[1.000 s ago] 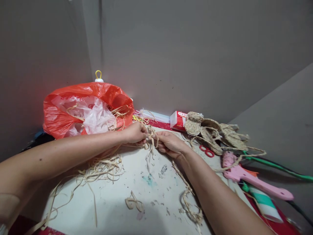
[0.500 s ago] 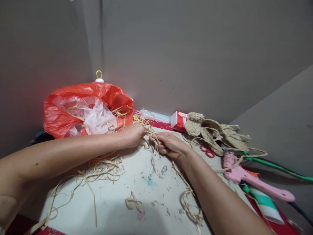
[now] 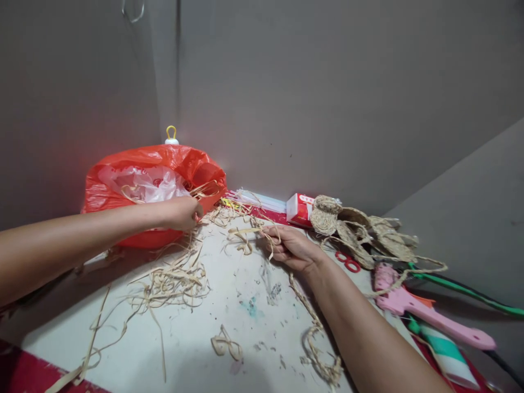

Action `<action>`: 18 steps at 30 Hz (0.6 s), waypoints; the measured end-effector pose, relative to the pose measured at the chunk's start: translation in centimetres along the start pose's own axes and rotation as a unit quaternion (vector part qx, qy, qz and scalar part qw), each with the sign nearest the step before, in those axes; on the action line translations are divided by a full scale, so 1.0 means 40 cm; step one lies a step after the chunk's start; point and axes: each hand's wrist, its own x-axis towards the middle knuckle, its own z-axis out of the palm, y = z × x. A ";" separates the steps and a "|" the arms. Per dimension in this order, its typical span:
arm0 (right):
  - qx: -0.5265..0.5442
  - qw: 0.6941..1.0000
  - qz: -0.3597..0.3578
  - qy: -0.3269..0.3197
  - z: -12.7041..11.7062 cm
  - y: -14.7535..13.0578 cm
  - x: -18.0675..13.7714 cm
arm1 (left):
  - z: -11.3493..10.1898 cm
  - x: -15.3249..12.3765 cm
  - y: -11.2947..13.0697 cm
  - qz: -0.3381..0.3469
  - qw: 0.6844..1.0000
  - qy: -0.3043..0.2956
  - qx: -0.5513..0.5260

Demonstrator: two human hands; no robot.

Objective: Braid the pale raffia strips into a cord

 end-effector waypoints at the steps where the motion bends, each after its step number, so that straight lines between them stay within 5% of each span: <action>1: 0.001 1.000 -0.002 0.000 -0.001 0.000 0.000 | -0.011 -0.007 0.002 0.006 0.999 0.033 -0.016; 4: 0.000 1.000 -0.001 -0.007 0.002 0.001 0.000 | -0.031 -0.012 0.049 0.052 0.969 0.199 -0.140; 6: -0.004 1.000 0.003 -0.015 0.007 0.003 0.001 | -0.022 0.007 0.105 0.067 0.939 0.228 -0.250; 8: -0.008 1.000 0.003 -0.022 0.010 0.003 0.001 | 0.011 0.043 0.163 0.053 0.917 0.185 -0.350; 12: -0.018 0.999 -0.002 -0.029 0.011 0.002 0.000 | 0.118 0.126 0.232 -0.010 0.903 -0.001 -0.430; 18: -0.032 0.999 0.007 -0.034 -0.001 0.001 0.003 | 0.194 0.157 0.222 0.027 0.884 -0.018 -0.467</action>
